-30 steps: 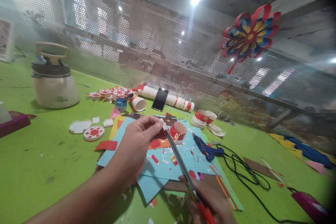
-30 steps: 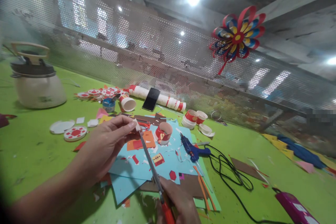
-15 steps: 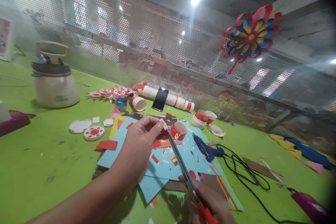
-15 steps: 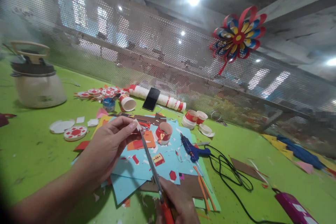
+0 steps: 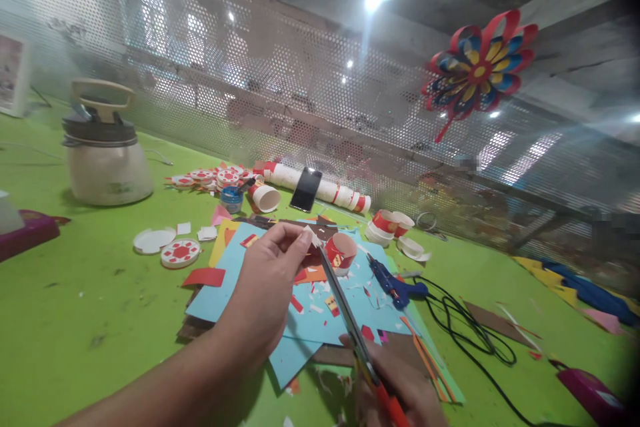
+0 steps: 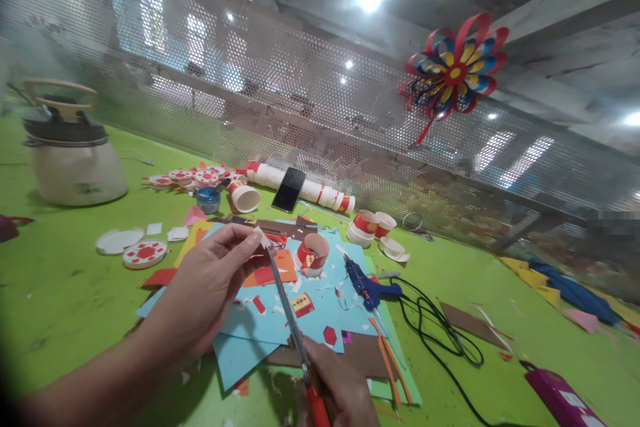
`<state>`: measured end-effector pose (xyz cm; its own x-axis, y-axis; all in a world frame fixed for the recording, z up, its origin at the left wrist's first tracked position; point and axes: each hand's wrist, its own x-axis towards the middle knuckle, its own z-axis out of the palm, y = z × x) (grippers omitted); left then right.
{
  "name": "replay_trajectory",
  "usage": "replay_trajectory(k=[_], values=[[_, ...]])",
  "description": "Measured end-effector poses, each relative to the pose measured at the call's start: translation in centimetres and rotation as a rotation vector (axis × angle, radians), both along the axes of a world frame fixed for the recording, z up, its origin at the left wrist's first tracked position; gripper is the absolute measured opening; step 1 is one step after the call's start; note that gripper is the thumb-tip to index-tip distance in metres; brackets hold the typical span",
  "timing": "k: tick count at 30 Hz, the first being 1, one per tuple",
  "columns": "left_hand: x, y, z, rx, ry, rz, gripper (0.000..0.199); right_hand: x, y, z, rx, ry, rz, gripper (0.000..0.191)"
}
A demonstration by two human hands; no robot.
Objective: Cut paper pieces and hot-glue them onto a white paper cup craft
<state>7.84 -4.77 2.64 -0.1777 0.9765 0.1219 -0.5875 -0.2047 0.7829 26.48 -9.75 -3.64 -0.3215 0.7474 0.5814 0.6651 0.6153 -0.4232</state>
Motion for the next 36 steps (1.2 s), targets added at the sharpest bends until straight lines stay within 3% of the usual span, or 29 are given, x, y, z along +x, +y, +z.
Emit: replay_trajectory(k=[24,36], values=[[-0.1,-0.5,0.7,-0.042,-0.034,-0.04,0.013,0.8,0.4,-1.8,0.072,-0.043,-0.013,0.038],[-0.1,-0.4,0.7,-0.044,-0.054,-0.039,0.013,0.3,0.1,-0.3,0.041,-0.046,0.021,0.042]])
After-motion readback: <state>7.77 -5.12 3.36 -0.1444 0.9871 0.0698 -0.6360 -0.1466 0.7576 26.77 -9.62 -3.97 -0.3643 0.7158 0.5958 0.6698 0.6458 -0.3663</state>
